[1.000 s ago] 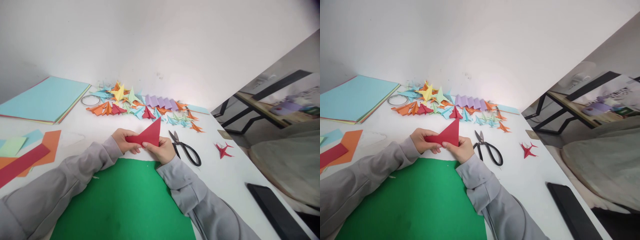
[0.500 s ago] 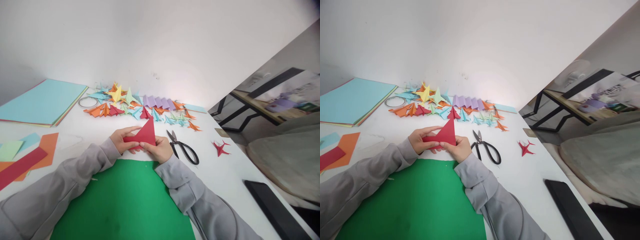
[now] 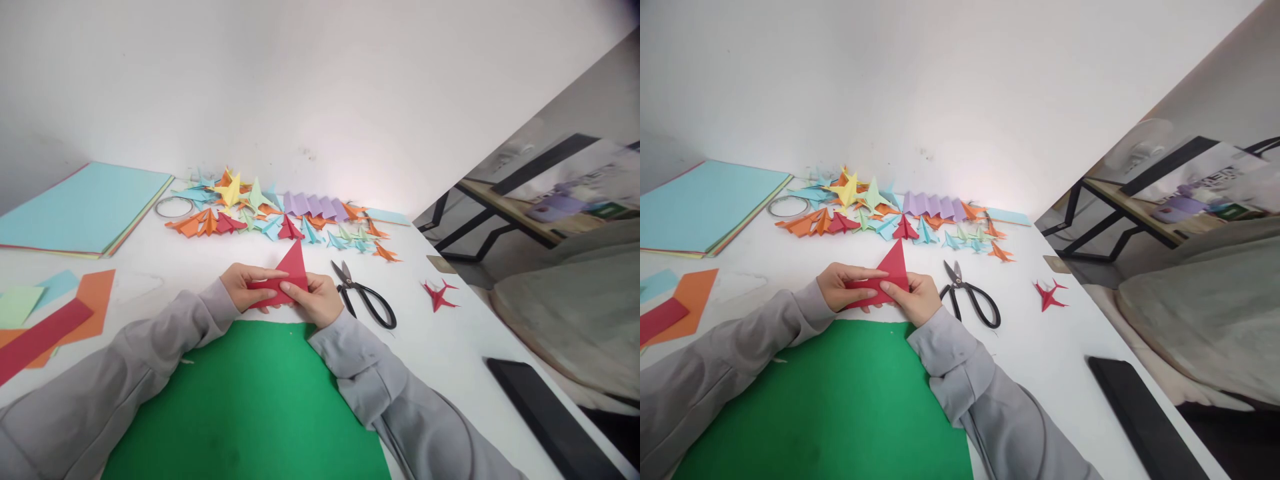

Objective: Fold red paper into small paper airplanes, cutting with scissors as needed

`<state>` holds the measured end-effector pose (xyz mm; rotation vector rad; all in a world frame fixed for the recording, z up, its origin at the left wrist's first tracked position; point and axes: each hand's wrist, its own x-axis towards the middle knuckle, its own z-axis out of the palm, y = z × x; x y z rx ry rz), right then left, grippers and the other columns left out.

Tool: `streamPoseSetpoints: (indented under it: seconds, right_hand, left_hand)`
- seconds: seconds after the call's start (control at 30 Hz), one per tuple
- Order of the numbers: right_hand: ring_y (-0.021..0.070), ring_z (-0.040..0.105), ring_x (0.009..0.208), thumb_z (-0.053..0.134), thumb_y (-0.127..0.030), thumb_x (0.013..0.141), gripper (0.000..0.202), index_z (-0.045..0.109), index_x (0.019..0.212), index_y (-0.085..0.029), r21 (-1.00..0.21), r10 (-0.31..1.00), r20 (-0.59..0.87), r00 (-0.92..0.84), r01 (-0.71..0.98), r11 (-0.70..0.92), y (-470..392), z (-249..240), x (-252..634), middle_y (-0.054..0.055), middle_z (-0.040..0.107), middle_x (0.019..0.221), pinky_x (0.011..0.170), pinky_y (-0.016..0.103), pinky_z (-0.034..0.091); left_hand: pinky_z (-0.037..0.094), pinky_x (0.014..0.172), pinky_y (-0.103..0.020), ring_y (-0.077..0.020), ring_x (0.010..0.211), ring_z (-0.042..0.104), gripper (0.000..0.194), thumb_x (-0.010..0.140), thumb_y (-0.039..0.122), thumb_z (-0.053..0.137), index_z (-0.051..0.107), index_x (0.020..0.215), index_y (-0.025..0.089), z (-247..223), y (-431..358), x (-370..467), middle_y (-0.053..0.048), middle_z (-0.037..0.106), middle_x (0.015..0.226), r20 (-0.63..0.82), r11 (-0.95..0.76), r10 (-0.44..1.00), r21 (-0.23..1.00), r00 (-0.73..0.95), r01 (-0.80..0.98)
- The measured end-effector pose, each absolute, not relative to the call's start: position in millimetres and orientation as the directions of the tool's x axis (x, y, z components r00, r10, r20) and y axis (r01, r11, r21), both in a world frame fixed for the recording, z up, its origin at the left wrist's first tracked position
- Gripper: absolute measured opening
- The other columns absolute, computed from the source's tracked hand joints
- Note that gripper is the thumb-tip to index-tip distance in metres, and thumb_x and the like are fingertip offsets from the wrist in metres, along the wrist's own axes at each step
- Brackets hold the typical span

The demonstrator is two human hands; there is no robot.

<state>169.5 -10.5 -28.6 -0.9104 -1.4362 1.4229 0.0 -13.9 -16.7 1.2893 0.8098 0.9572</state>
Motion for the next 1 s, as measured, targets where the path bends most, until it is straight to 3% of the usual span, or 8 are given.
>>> streamPoseSetpoints:
  seconds: [0.2,0.47,0.63,0.73,0.83,1.0]
  right_hand:
    - [0.0093,0.048,0.041,0.06,-0.049,0.072,0.04,0.064,0.055,-0.013,-0.999,0.968,0.012,-0.25,-0.038,0.002,-11.6,-27.5,168.5,0.002,0.06,0.046,0.043,0.022,0.035]
    - [0.0091,0.047,0.041,0.061,-0.05,0.07,0.041,0.064,0.054,-0.013,-0.998,0.982,-0.015,-0.19,-0.049,-0.025,-11.7,-26.9,167.4,0.001,0.057,0.043,0.043,0.022,0.033]
    - [0.0091,0.048,0.045,0.064,-0.049,0.067,0.038,0.064,0.054,-0.013,-0.994,0.973,-0.027,-0.229,-0.097,-0.05,-12.6,-25.9,167.4,0.0,0.056,0.046,0.048,0.023,0.035]
    - [0.0089,0.047,0.046,0.065,-0.049,0.065,0.038,0.064,0.054,-0.012,-0.997,0.966,-0.027,-0.257,-0.062,-0.045,-13.4,-25.4,166.7,0.0,0.057,0.048,0.048,0.023,0.035]
    - [0.008,0.043,0.044,0.064,-0.05,0.066,0.04,0.062,0.052,-0.012,-1.0,0.965,0.0,-0.262,-0.028,-0.007,-13.5,-25.9,166.1,-0.001,0.054,0.046,0.046,0.023,0.033]
    - [0.0072,0.039,0.041,0.064,-0.047,0.068,0.037,0.06,0.052,-0.013,-0.999,0.962,0.044,-0.269,-0.011,0.043,-12.6,-25.8,166.9,-0.002,0.05,0.043,0.042,0.022,0.027]
  left_hand:
    - [0.056,0.047,-0.025,-0.016,0.058,0.065,0.041,0.065,0.022,0.069,0.064,0.104,0.012,-14.7,-14.6,0.3,-0.005,0.07,0.069,-0.007,0.035,0.922,0.997,0.386,-0.064]
    - [0.055,0.047,-0.024,-0.0158,0.055,0.065,0.043,0.064,0.027,0.071,0.065,0.104,0.012,-8.3,-16.8,0.3,-0.006,0.07,0.069,-0.067,0.094,0.92,0.994,0.386,-0.052]
    - [0.054,0.046,-0.029,-0.018,0.053,0.065,0.076,0.057,0.029,0.075,0.046,0.126,0.018,-8.5,-14.9,1.5,-0.009,0.07,0.09,-0.108,0.162,0.917,0.98,0.383,-0.111]
    - [0.055,0.055,-0.029,-0.0189,0.059,0.066,0.057,0.048,0.025,0.08,0.064,0.1,0.009,-10.8,-12.8,2.2,-0.007,0.071,0.075,-0.073,0.109,0.915,0.992,0.396,-0.068]
    - [0.054,0.051,-0.025,-0.018,0.055,0.065,0.03,0.048,0.026,0.079,0.066,0.067,0.008,-11.1,-12.5,2.6,-0.004,0.068,0.057,-0.108,0.11,0.907,0.994,0.407,0.019]
    - [0.054,0.047,-0.025,-0.017,0.05,0.064,0.03,0.056,0.032,0.075,0.065,0.072,0.009,-8.7,-13.6,2.0,-0.004,0.066,0.053,-0.16,0.165,0.906,0.986,0.393,0.02]
